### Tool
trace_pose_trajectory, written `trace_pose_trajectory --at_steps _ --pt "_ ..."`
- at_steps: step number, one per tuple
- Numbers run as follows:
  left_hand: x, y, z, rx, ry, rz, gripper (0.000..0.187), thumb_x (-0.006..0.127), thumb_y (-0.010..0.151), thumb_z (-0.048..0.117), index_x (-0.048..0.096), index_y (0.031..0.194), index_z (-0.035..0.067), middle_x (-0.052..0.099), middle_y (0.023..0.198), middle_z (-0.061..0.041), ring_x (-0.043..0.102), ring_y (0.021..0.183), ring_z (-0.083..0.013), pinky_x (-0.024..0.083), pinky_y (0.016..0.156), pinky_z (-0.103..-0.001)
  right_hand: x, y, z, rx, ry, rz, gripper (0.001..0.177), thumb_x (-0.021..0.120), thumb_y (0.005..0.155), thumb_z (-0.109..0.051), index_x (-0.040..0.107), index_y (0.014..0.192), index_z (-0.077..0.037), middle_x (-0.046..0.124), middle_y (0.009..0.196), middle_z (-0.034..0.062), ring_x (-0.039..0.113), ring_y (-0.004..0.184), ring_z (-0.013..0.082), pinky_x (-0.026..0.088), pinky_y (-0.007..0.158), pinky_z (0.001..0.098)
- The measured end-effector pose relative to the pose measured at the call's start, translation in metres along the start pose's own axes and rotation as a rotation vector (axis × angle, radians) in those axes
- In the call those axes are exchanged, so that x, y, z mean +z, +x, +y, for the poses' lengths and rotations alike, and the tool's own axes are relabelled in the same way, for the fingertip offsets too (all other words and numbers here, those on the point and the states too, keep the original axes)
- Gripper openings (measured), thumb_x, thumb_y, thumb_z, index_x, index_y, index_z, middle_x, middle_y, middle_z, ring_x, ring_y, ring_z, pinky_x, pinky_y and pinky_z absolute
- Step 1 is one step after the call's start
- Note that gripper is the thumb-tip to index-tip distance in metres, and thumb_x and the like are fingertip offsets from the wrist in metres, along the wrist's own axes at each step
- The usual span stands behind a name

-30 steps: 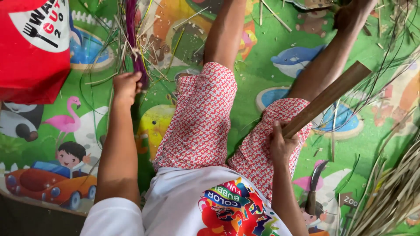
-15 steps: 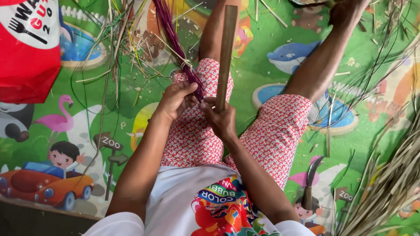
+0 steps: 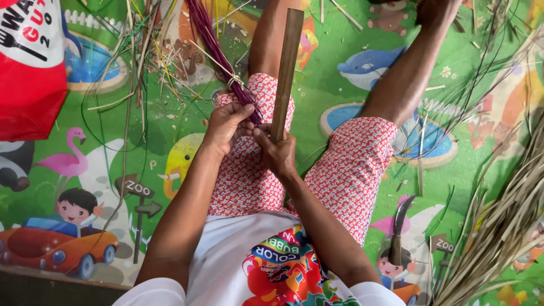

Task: Stripping and refining long plant fibers by pulling them against a wooden stick while sitting on a floor mat.

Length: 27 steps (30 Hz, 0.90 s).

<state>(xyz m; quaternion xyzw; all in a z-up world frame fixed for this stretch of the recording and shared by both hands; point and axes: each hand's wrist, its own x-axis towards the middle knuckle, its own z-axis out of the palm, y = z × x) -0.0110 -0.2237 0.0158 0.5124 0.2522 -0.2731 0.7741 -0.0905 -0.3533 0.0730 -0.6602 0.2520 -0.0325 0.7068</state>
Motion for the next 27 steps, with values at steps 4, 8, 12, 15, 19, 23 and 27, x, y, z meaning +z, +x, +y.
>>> trace_pose_trajectory --at_steps 4,8,12,15,19,23,27 --pt "0.018 -0.014 0.025 0.104 0.254 0.134 0.05 0.091 0.085 0.038 0.059 0.106 0.005 0.067 0.077 -0.008 0.067 0.051 -0.0132 0.057 0.039 -0.024 -0.011 0.005 0.013 -0.019 0.03 -0.024 0.014 0.084 0.087 -0.01 0.078 0.096 -0.001 0.069 0.073 0.0076 0.062 0.07 0.0117 0.053 0.068 0.0271" --pt "-0.002 0.043 0.001 0.162 0.5 0.181 0.039 0.083 0.086 0.038 0.067 0.096 0.004 0.065 0.065 -0.009 0.064 0.041 -0.0161 0.051 0.032 -0.026 -0.022 0.001 0.013 0.01 0.063 -0.144 0.016 0.085 0.087 -0.011 0.077 0.096 0.0 0.069 0.074 0.0079 0.061 0.07 0.0123 0.054 0.067 0.028" --pt "-0.029 0.097 -0.006 0.132 0.534 0.389 0.021 0.077 0.083 0.03 0.072 0.086 0.01 0.055 0.045 -0.012 0.052 0.026 -0.018 0.039 0.023 -0.026 -0.067 -0.012 -0.055 0.437 0.34 -0.241 0.023 0.067 0.096 -0.013 0.068 0.084 0.006 0.044 0.047 0.0026 0.042 0.037 0.0091 0.038 0.037 0.0251" --pt "-0.059 0.106 0.012 0.149 0.36 0.524 0.016 0.07 0.087 0.016 0.07 0.093 0.002 0.063 0.059 -0.014 0.062 0.04 -0.0172 0.047 0.031 -0.025 -0.171 0.001 -0.039 0.361 0.52 -0.075 0.027 0.067 0.095 -0.028 0.068 0.114 -0.009 0.046 0.058 -0.0086 0.044 0.044 0.0004 0.038 0.04 0.0152" --pt "-0.055 0.07 0.098 0.04 0.382 0.497 0.006 0.067 0.098 0.001 0.07 0.103 -0.001 0.071 0.077 -0.007 0.058 0.044 -0.0064 0.046 0.033 -0.016 -0.374 -0.003 -0.004 -0.081 1.068 -0.242 0.019 0.072 0.103 -0.013 0.071 0.118 -0.001 0.072 0.093 0.0012 0.045 0.063 0.0007 0.037 0.053 0.012" --pt "-0.091 0.075 0.133 0.131 0.404 0.577 0.007 0.067 0.099 0.004 0.069 0.105 0.003 0.073 0.084 -0.005 0.061 0.047 -0.0029 0.05 0.037 -0.012 -0.535 -0.041 0.015 -0.45 1.148 0.536 0.024 0.052 0.104 -0.023 0.068 0.103 -0.005 0.072 0.084 0.0027 0.061 0.063 0.0105 0.052 0.061 0.0247" --pt "-0.133 0.115 0.115 0.508 0.957 0.71 0.09 0.084 0.097 0.055 0.04 0.138 -0.012 0.039 0.127 -0.031 0.061 0.105 -0.0423 0.056 0.09 -0.05 -0.55 -0.052 0.023 -0.553 0.991 0.443 0.035 0.047 0.119 -0.039 0.077 0.117 -0.019 0.08 0.105 -0.012 0.073 0.088 0.0054 0.061 0.085 0.0274"
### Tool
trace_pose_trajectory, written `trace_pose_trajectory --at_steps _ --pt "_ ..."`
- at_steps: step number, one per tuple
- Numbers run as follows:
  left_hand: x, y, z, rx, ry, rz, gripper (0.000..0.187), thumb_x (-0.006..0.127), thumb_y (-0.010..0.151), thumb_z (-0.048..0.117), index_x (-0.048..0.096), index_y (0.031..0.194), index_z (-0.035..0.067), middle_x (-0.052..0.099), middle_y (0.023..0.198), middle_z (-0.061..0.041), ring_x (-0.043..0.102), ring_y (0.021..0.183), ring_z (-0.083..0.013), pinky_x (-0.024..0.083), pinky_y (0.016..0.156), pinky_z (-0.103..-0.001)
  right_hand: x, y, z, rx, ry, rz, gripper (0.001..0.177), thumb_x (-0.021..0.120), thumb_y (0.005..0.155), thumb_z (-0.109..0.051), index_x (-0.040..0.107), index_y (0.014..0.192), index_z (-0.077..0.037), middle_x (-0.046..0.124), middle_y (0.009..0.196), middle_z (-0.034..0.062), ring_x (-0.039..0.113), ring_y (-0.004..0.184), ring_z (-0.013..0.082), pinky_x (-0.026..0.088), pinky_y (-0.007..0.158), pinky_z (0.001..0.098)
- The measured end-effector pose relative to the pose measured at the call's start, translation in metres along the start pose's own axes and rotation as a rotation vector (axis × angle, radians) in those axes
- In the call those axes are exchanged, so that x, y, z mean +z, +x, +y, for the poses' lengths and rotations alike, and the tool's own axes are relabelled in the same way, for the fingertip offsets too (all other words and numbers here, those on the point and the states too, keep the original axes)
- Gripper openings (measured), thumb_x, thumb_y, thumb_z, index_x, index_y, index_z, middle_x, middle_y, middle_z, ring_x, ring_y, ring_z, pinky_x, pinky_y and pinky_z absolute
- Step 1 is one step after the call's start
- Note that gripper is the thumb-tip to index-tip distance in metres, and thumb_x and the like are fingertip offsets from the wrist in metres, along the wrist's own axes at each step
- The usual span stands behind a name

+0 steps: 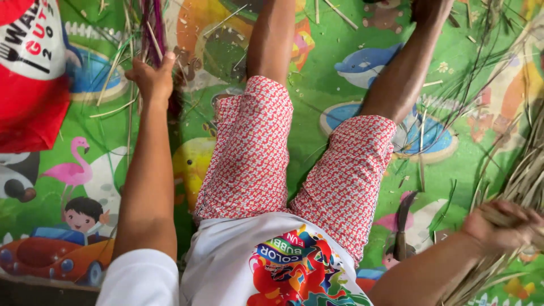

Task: Stripping and refining long plant fibers by pulling them against a wooden stick while sitting on a floor mat.

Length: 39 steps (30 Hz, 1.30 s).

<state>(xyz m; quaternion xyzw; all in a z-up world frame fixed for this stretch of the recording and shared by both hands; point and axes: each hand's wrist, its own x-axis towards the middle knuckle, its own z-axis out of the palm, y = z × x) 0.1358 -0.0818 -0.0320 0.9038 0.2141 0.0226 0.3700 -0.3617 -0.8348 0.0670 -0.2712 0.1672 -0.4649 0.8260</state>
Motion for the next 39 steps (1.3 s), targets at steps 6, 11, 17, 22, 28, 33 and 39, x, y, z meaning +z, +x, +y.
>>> trace_pose_trajectory --at_steps 6,11,17,22,28,33,39 --pt "-0.019 -0.201 0.172 0.769 -0.502 -0.325 0.014 0.073 0.094 -0.002 0.069 0.083 0.006 0.072 0.096 -0.009 0.072 0.095 -0.0308 0.053 0.088 -0.034 0.212 -0.148 0.21 0.422 -0.887 0.007 0.011 0.078 0.095 -0.02 0.07 0.091 -0.013 0.063 0.066 0.0034 0.069 0.054 0.018 0.066 0.05 0.0381" --pt "-0.033 -0.284 0.194 1.077 -0.225 -0.489 0.017 0.068 0.1 0.026 0.076 0.113 0.018 0.065 0.122 -0.004 0.056 0.122 -0.029 0.044 0.099 -0.046 0.251 -0.219 0.277 0.329 -1.072 -0.386 0.011 0.082 0.087 -0.005 0.074 0.081 -0.007 0.06 0.053 0.0063 0.06 0.044 0.0154 0.054 0.043 0.0285" --pt "-0.031 -0.283 0.17 1.176 0.052 -0.433 0.013 0.074 0.091 0.037 0.074 0.096 0.025 0.062 0.122 0.006 0.046 0.13 -0.0243 0.03 0.102 -0.055 0.26 -0.223 0.269 0.247 -1.275 -0.708 0.009 0.081 0.091 -0.018 0.077 0.084 -0.013 0.066 0.066 0.0041 0.066 0.059 0.0194 0.052 0.056 0.0322" --pt "-0.032 -0.272 0.163 1.003 0.12 -0.827 0.022 0.066 0.101 0.033 0.07 0.086 0.017 0.069 0.076 0.0 0.068 0.093 -0.023 0.016 0.11 -0.077 0.248 -0.223 0.261 0.225 -1.284 -0.894 0.012 0.077 0.094 -0.018 0.072 0.086 -0.011 0.064 0.077 0.0061 0.066 0.071 0.0264 0.052 0.063 0.0383" --pt "-0.049 -0.184 0.119 1.086 0.213 -0.392 0.014 0.077 0.093 0.02 0.066 0.1 0.026 0.07 0.092 0.006 0.063 0.1 -0.0231 0.02 0.108 -0.073 0.205 -0.174 0.214 0.098 -1.379 -0.86 0.003 0.071 0.097 -0.009 0.073 0.096 -0.007 0.067 0.08 0.0157 0.065 0.076 0.0357 0.049 0.07 0.0436" --pt "-0.097 -0.09 0.07 0.955 0.508 -0.04 0.016 0.079 0.103 0.016 0.07 0.113 0.024 0.067 0.1 0.0 0.063 0.104 -0.031 0.018 0.108 -0.074 0.171 -0.132 0.161 0.231 -1.491 -0.469 0.016 0.068 0.109 -0.019 0.071 0.095 -0.011 0.056 0.064 0.0025 0.05 0.061 0.0155 0.042 0.065 0.0305" --pt "-0.105 -0.046 0.057 0.754 0.56 0.331 0.019 0.09 0.108 0.011 0.074 0.103 0.019 0.074 0.1 0.0 0.061 0.108 -0.0253 0.013 0.11 -0.063 0.169 -0.136 0.168 0.304 -1.48 -0.38 0.014 0.067 0.105 -0.018 0.072 0.104 -0.005 0.059 0.065 0.0017 0.053 0.054 0.0123 0.042 0.05 0.0277"
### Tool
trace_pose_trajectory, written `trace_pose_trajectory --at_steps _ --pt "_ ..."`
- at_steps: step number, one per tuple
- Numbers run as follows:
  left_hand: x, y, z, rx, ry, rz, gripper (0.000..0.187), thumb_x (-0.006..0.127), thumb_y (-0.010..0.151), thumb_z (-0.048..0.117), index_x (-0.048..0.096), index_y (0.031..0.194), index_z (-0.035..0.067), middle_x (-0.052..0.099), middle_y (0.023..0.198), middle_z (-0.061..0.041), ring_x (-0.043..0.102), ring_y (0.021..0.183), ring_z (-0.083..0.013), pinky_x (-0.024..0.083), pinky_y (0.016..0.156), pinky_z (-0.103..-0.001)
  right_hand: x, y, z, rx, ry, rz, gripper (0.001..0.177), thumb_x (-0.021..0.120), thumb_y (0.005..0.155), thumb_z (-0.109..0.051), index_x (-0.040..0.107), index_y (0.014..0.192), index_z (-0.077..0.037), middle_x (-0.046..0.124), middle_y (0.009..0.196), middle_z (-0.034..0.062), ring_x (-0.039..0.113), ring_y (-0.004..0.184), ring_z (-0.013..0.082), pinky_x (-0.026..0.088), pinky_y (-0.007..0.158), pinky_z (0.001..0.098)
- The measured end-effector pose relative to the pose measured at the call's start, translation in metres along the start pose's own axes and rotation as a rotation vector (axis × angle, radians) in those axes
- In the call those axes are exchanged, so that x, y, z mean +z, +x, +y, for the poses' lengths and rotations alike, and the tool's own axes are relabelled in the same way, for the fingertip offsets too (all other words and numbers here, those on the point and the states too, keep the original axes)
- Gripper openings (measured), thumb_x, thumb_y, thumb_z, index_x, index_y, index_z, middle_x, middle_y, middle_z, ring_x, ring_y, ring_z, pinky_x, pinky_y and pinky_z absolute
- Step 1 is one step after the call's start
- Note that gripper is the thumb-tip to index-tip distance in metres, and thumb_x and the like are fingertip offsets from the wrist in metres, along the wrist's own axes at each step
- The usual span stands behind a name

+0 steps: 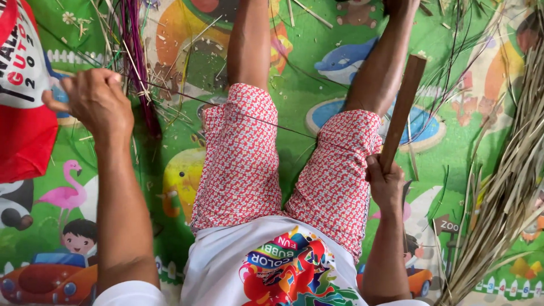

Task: Stripping and refining long plant fibers by pulling them against a wooden stick while sitting on a floor mat.

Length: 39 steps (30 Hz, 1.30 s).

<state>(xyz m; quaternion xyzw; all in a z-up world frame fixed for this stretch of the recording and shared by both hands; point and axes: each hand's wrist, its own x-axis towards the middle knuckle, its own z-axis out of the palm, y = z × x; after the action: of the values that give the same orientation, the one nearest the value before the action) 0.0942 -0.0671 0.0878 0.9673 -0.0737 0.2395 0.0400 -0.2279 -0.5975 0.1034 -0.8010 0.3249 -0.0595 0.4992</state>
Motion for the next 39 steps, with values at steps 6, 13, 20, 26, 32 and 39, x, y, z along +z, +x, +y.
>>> trace_pose_trajectory --at_steps 6,13,20,26,32,39 --pt "-0.071 -0.023 0.185 -0.006 -1.096 -0.229 0.031 0.08 0.088 -0.003 0.061 0.113 0.003 0.062 0.1 -0.018 0.063 0.094 -0.0391 0.048 0.091 -0.056 0.076 -0.016 -0.074 0.438 0.905 0.056 0.015 0.066 0.103 -0.023 0.057 0.109 -0.013 0.077 0.084 0.0071 0.056 0.045 0.0116 0.046 0.044 0.0236" --pt "-0.091 -0.101 0.306 0.182 -1.478 -0.702 0.041 0.06 0.103 0.021 0.061 0.136 -0.004 0.072 0.112 -0.027 0.068 0.109 -0.0474 0.051 0.099 -0.055 0.135 -0.029 -0.069 0.338 1.057 0.077 0.008 0.071 0.097 -0.011 0.067 0.101 -0.006 0.066 0.073 0.0104 0.056 0.043 0.0143 0.044 0.037 0.023" --pt "-0.087 -0.112 0.302 -0.056 -1.428 -0.815 0.02 0.071 0.095 0.023 0.076 0.111 0.013 0.075 0.083 -0.007 0.075 0.087 -0.0237 0.056 0.087 -0.036 0.13 -0.03 -0.057 0.477 1.014 0.092 0.009 0.072 0.098 -0.02 0.068 0.101 -0.013 0.06 0.066 0.0025 0.05 0.044 0.0118 0.042 0.037 0.0226" --pt "-0.074 -0.121 0.299 0.017 -1.528 -0.873 0.012 0.063 0.102 0.016 0.067 0.1 0.005 0.069 0.08 -0.012 0.073 0.084 -0.0263 0.055 0.085 -0.037 0.111 -0.019 -0.078 0.456 1.065 0.032 0.008 0.069 0.1 -0.02 0.066 0.102 -0.013 0.066 0.078 0.0009 0.053 0.049 0.0084 0.044 0.041 0.02" --pt "-0.101 -0.108 0.3 0.101 -1.553 -0.795 0.023 0.062 0.104 0.018 0.061 0.112 -0.003 0.065 0.096 -0.023 0.07 0.097 -0.041 0.055 0.089 -0.047 0.11 -0.022 -0.081 0.358 1.073 0.02 0.007 0.068 0.1 -0.017 0.064 0.105 -0.013 0.066 0.082 0.0039 0.056 0.048 0.0117 0.048 0.039 0.0231" --pt "-0.092 -0.076 0.242 0.291 -1.116 -0.569 0.016 0.058 0.105 0.016 0.068 0.103 0.004 0.064 0.079 -0.012 0.065 0.062 -0.0239 0.058 0.068 -0.034 0.028 0.017 -0.069 0.235 1.157 -0.065 0.011 0.059 0.104 -0.013 0.059 0.093 -0.012 0.046 0.07 -0.0089 0.044 0.057 -0.0004 0.043 0.051 0.0123"
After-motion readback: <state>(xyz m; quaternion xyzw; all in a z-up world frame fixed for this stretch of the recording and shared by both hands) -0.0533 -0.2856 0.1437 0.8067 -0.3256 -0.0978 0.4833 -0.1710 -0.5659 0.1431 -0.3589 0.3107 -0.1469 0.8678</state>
